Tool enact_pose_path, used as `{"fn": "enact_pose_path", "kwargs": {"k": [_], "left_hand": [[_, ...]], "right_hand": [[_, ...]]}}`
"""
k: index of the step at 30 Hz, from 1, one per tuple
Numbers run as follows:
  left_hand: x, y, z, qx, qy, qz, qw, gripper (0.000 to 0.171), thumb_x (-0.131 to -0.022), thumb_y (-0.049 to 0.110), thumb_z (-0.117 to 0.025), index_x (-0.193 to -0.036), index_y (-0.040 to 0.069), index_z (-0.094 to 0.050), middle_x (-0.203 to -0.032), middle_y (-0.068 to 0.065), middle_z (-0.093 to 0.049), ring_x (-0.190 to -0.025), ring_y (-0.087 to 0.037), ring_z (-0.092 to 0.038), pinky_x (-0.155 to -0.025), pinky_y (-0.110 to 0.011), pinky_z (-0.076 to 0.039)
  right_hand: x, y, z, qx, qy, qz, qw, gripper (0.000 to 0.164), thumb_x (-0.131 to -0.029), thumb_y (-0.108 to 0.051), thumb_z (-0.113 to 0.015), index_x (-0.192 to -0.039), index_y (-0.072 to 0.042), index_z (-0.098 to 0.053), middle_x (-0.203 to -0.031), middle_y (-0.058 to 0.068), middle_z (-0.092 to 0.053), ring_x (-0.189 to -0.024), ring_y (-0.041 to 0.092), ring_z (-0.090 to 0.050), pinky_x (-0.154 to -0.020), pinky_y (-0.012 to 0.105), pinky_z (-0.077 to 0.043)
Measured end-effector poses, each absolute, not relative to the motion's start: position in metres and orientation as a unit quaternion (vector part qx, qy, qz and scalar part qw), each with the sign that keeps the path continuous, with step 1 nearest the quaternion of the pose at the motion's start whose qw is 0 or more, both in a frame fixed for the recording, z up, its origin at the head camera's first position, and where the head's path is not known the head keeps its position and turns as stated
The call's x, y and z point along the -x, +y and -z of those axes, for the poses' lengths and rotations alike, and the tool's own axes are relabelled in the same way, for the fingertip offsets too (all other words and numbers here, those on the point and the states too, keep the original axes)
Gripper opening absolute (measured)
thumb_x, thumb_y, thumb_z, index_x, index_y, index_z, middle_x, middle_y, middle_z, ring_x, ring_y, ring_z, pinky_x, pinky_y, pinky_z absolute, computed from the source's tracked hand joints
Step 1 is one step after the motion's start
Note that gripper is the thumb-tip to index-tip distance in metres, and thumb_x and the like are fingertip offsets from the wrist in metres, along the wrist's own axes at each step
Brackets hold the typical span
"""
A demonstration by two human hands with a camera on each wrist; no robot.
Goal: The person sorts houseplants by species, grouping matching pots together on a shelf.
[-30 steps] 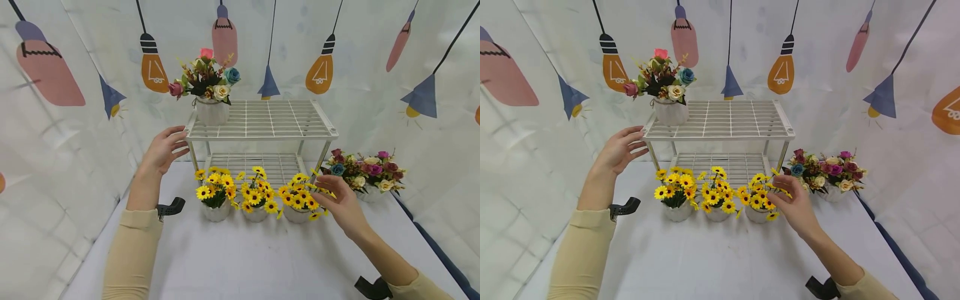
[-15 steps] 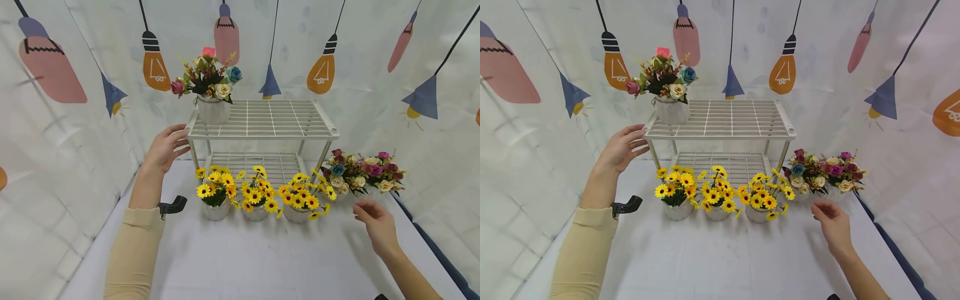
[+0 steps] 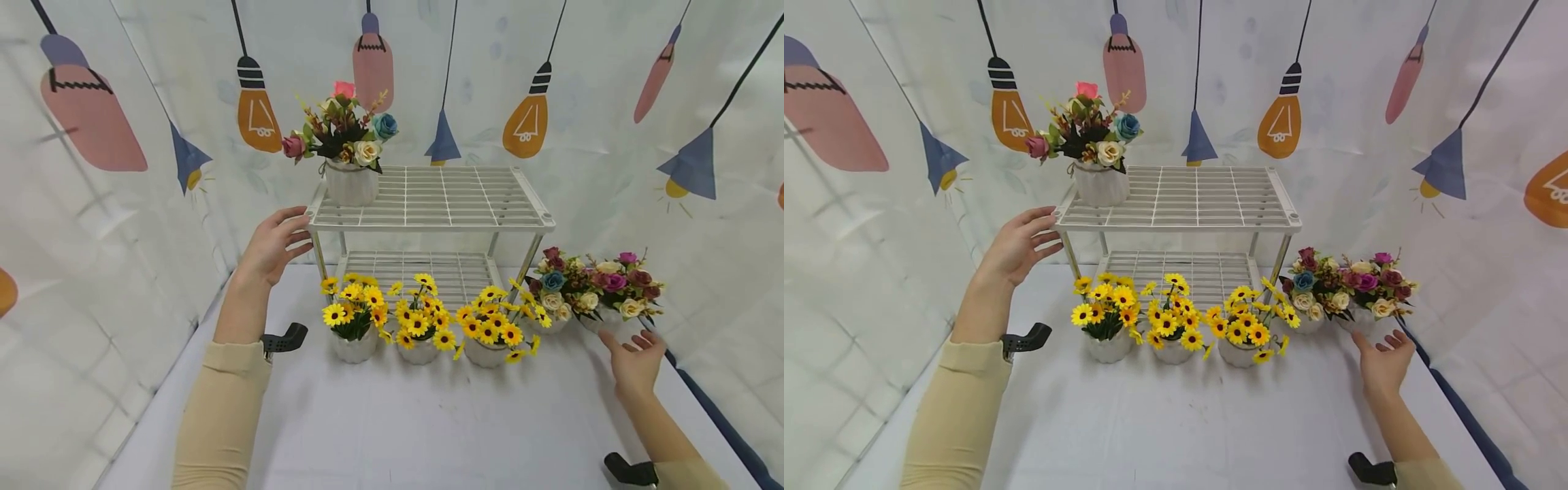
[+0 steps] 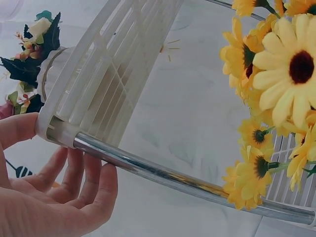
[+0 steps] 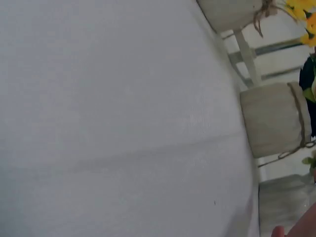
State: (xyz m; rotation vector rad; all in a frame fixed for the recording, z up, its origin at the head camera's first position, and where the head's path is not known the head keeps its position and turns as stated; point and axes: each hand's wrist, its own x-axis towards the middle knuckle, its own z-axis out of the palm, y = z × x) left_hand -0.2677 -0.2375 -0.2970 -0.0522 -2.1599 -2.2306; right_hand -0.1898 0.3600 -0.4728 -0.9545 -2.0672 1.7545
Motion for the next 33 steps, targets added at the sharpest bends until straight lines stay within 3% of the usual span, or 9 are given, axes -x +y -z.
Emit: {"fn": "enact_pose_path", "kwargs": {"k": [3, 8, 17, 21, 33], "left_hand": [[0.268, -0.238, 0.298, 0.015, -0.695, 0.719, 0.017, 0.064, -0.104, 0.033, -0.063, -0.156, 0.005, -0.037, -0.121, -0.003, -0.057, -0.112, -0.021, -0.056, -0.114, -0.053, -0.034], [0.268, -0.238, 0.299, 0.012, -0.696, 0.717, 0.019, 0.063, -0.104, 0.033, -0.063, -0.155, 0.004, -0.038, -0.121, -0.003, -0.057, -0.11, -0.02, -0.056, -0.114, -0.053, -0.034], [0.266, -0.241, 0.298, 0.009, -0.694, 0.72, 0.022, 0.062, -0.105, 0.032, -0.062, -0.155, 0.004, -0.038, -0.121, -0.003, -0.057, -0.111, -0.021, -0.056, -0.114, -0.053, -0.034], [0.266, -0.242, 0.298, 0.007, -0.689, 0.724, 0.021, 0.062, -0.104, 0.032, -0.063, -0.155, 0.005, -0.038, -0.12, -0.003, -0.057, -0.112, -0.022, -0.056, -0.114, -0.052, -0.033], [0.269, -0.237, 0.297, 0.011, -0.697, 0.717, 0.019, 0.062, -0.104, 0.032, -0.063, -0.154, 0.005, -0.039, -0.121, -0.003, -0.057, -0.111, -0.021, -0.056, -0.114, -0.053, -0.034]], "right_hand": [[0.199, 0.37, 0.479, 0.329, -0.721, -0.595, 0.133, 0.103, -0.093, -0.045, -0.075, -0.162, -0.019, -0.004, -0.165, 0.011, -0.012, -0.146, 0.027, -0.022, -0.11, 0.037, -0.034], [0.212, 0.377, 0.483, 0.329, -0.701, -0.619, 0.135, 0.109, -0.089, -0.045, -0.079, -0.163, -0.023, -0.002, -0.17, 0.006, -0.006, -0.153, 0.025, -0.012, -0.121, 0.041, -0.022], [0.241, 0.371, 0.488, 0.325, -0.682, -0.633, 0.17, 0.1, -0.093, -0.02, -0.075, -0.165, -0.02, -0.006, -0.17, 0.005, -0.014, -0.153, 0.019, -0.016, -0.118, 0.03, -0.027], [0.249, 0.37, 0.49, 0.331, -0.669, -0.64, 0.185, 0.099, -0.093, -0.013, -0.073, -0.165, -0.018, -0.004, -0.17, 0.002, -0.013, -0.153, 0.016, -0.014, -0.118, 0.026, -0.024], [0.258, 0.377, 0.502, 0.334, -0.634, -0.655, 0.239, 0.093, -0.093, -0.011, -0.074, -0.165, -0.017, -0.016, -0.166, 0.005, -0.024, -0.148, 0.011, -0.025, -0.115, 0.022, -0.028]]}}
